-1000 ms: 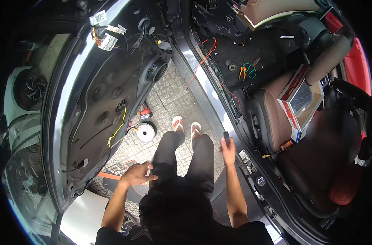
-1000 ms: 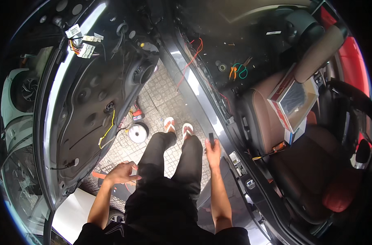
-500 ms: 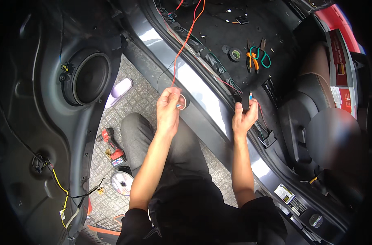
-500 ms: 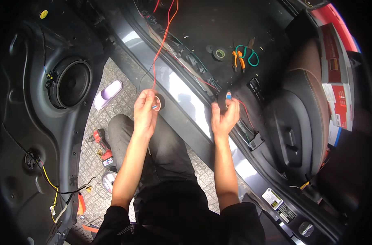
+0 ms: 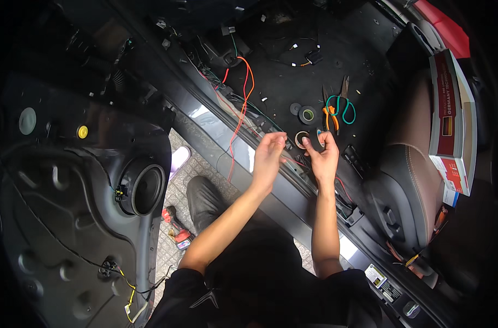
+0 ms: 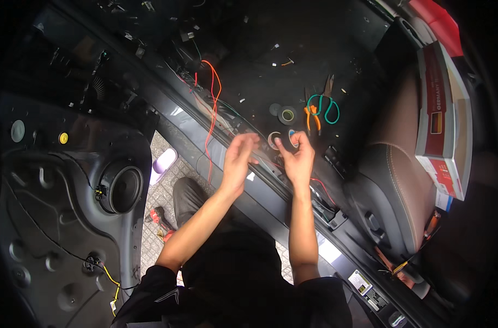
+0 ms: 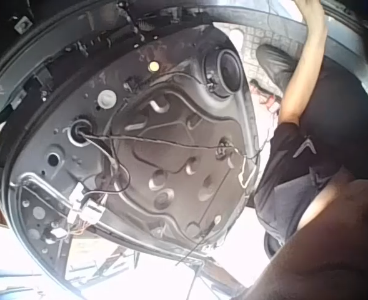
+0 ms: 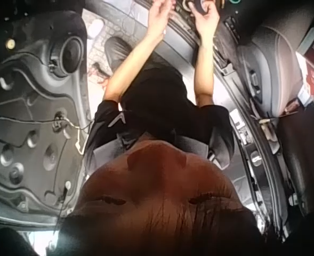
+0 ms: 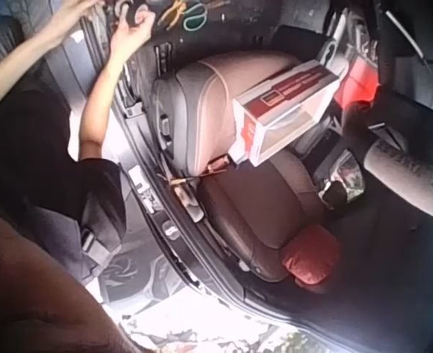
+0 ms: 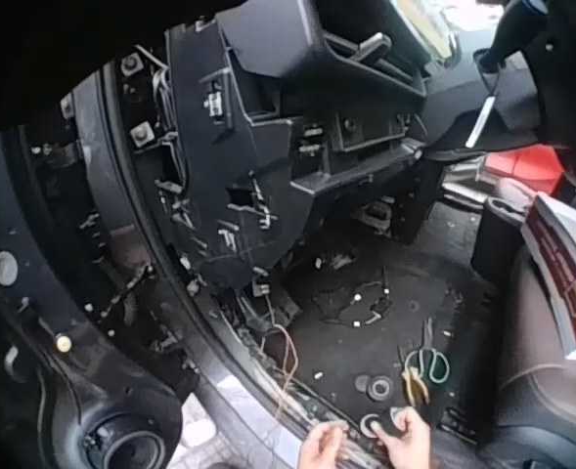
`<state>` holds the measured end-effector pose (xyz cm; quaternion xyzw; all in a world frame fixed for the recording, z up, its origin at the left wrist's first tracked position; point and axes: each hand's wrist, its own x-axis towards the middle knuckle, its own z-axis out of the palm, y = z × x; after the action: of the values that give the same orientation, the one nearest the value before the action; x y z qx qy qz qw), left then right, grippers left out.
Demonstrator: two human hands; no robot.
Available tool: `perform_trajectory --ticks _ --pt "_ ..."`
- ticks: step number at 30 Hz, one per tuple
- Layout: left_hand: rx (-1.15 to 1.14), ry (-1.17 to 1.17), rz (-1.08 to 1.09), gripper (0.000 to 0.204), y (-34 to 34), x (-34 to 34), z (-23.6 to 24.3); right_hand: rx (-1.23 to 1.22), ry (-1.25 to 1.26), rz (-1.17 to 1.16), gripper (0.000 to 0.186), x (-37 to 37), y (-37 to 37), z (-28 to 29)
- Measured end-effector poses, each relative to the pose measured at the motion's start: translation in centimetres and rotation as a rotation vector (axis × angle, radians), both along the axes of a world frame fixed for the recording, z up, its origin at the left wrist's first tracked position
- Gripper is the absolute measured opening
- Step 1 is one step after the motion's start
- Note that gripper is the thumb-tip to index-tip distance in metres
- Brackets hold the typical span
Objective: Repairing or insulating car audio wiring with electrical tape.
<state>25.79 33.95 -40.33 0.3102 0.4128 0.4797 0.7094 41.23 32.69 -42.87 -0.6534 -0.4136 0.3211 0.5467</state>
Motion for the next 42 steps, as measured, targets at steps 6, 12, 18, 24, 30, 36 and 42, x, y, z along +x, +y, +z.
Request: perform_trajectory --ticks 6,12,18,24,30,36,42 --pt "0.486 -0.014 -0.73 0.028 -6.8 -9.5 3.1 -0.311 -0.563 0.2 0.024 6.8 2.6 -5.8" --pt "0.836 -0.299 -0.708 0.041 -13.5 -14.4 6.4 -0.205 -0.849 -0.052 0.04 6.3 4.3 -3.7" --pt "1.532 0.074 -0.129 0.047 -20.6 -17.2 10.4 -0.188 -1.211 -0.13 0.052 6.2 5.8 -1.7" --pt "1.391 0.231 -0.236 0.04 -21.4 -15.8 7.7 0.602 -1.275 0.494 0.029 -7.3 3.9 10.4" --pt "1.042 0.495 -0.441 0.052 -22.9 -14.7 3.0 1.215 -1.212 0.906 0.013 -12.1 -4.5 10.6" --pt "0.816 0.82 -0.729 0.035 -23.4 -15.5 -1.0 1.204 -0.563 0.927 0.013 -15.8 -9.1 5.9" --pt "0.659 0.976 -0.796 0.031 -24.4 -16.0 -6.3 1.16 -0.085 1.067 0.015 -16.9 -11.4 4.0"
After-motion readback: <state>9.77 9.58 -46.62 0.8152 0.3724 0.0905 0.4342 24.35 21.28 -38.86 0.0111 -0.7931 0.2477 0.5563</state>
